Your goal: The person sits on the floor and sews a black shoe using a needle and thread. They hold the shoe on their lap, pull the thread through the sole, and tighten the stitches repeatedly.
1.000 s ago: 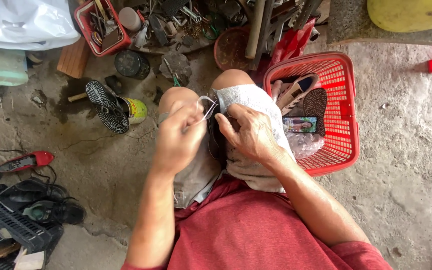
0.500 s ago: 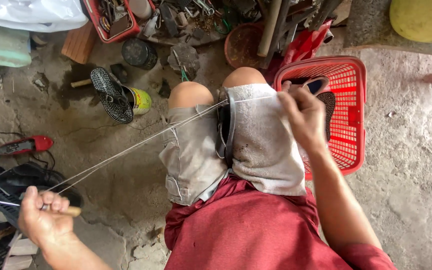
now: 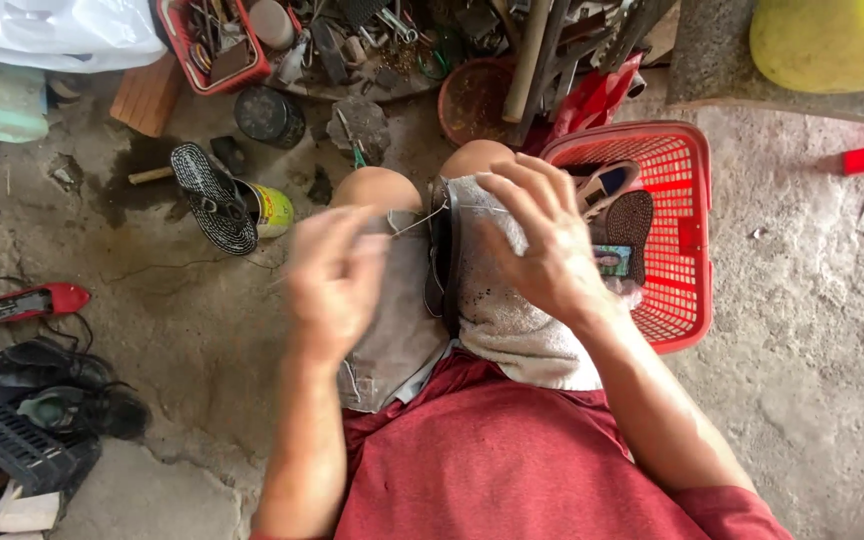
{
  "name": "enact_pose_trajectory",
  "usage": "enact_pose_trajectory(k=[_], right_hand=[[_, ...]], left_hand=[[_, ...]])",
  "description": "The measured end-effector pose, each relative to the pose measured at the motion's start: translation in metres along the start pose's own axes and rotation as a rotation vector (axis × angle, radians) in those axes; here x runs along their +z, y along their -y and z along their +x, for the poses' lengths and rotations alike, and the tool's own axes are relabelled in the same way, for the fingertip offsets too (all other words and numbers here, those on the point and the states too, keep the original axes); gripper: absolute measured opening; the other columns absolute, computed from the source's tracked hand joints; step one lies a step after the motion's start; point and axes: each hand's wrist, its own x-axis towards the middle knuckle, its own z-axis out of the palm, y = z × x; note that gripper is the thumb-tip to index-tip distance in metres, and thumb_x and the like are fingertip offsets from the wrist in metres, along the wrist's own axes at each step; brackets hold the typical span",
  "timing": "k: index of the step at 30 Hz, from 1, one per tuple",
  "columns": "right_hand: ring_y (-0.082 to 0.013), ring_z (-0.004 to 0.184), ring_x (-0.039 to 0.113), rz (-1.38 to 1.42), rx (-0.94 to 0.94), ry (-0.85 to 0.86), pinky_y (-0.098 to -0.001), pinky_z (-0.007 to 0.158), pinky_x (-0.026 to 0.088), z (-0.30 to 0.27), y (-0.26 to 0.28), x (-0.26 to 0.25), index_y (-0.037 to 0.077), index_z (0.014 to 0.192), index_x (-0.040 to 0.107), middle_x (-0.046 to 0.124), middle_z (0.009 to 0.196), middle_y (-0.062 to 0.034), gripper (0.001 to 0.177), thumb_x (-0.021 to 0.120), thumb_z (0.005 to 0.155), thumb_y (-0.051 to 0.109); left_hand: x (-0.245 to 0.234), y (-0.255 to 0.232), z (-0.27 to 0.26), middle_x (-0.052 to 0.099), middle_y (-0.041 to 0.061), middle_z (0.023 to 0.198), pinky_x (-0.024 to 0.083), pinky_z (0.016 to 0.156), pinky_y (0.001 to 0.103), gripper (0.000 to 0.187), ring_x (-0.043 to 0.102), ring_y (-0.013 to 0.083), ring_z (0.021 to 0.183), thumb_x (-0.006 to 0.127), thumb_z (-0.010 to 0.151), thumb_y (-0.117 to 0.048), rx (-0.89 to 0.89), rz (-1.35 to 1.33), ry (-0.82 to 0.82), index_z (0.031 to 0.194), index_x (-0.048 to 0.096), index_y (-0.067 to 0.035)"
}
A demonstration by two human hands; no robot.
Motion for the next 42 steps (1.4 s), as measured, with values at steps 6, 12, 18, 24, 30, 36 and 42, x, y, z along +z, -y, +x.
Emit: enact_pose_trajectory(k=[6,12,18,24,30,36,42], right_hand=[[-0.0414,0.127,0.056,0.399,0.089,0.199,-0.0540,0.101,0.048,0.010,0.009,-0.021,0.000,0.089,0.066,0.065,0.128,-0.0194,0.017,0.067,0.100,0.013],[-0.0273,0.074,0.070,1.113,0.283,0.087,-0.0365,0.066,0.058,0.015,0.007,-0.034,-0.005,0.080,0.069,0.068,0.074,-0.0205,0.037,0.050,0.103,0.017],[-0.0282,0.072,0.066,0.213,0.176,0.290,-0.0393,0.060,0.055,0.002,0.015,-0.008,-0.003,0.105,0.066,0.066,0.088,-0.0178,0.041,0.075,0.095,0.035],[-0.0243,0.068,0.064,-0.032,0.104,0.317,-0.0345,0.060,0.054,-0.008,0.019,0.004,0.007,0.083,0.061,0.060,0.071,-0.0064,0.034,0.065,0.103,0.034],[-0.0187,0.057,0.060,-0.044,0.069,0.193,-0.0299,0.053,0.052,-0.013,0.022,0.006,0.013,0.071,0.055,0.056,0.059,-0.0008,0.037,0.068,0.101,0.032],[-0.0234,0.081,0.071,-0.220,0.318,0.345,-0.0369,0.063,0.060,-0.024,0.033,0.019,0.013,0.105,0.061,0.064,0.080,-0.0057,0.041,0.055,0.101,0.052],[-0.0272,0.074,0.073,-0.121,0.361,0.208,-0.0384,0.064,0.062,-0.028,0.023,0.034,0.013,0.095,0.059,0.064,0.074,-0.0073,0.024,0.052,0.103,0.035]], left_hand=[[0.039,-0.006,0.007,0.075,0.010,0.094,0.060,0.067,0.042,0.016,0.074,0.0336,0.084,0.074,0.093,-0.013,-0.060,-0.038,0.274,0.109,0.076,-0.015],[0.036,-0.017,0.008,0.078,0.011,0.105,0.061,0.082,0.043,0.020,0.074,0.0341,0.102,0.063,0.099,-0.007,-0.159,-0.200,0.296,0.115,0.073,-0.013],[0.033,-0.020,0.005,0.078,0.014,0.104,0.060,0.081,0.047,0.023,0.073,0.0368,0.101,0.059,0.101,-0.007,-0.203,-0.216,0.315,0.117,0.073,-0.014],[0.041,-0.021,0.003,0.079,0.012,0.102,0.061,0.080,0.044,0.021,0.074,0.0344,0.099,0.059,0.103,-0.009,-0.173,-0.204,0.285,0.116,0.074,-0.014],[0.052,-0.017,-0.005,0.079,0.012,0.099,0.061,0.077,0.045,0.021,0.076,0.0335,0.094,0.058,0.102,-0.009,-0.137,-0.183,0.225,0.113,0.075,-0.014],[0.046,-0.023,-0.005,0.078,0.015,0.099,0.061,0.074,0.047,0.019,0.075,0.0382,0.092,0.059,0.102,-0.008,-0.112,-0.170,0.197,0.113,0.075,-0.010],[0.028,-0.029,-0.009,0.072,0.018,0.095,0.061,0.063,0.050,0.028,0.073,0.0388,0.080,0.065,0.097,-0.008,-0.120,-0.099,0.250,0.125,0.068,-0.008]])
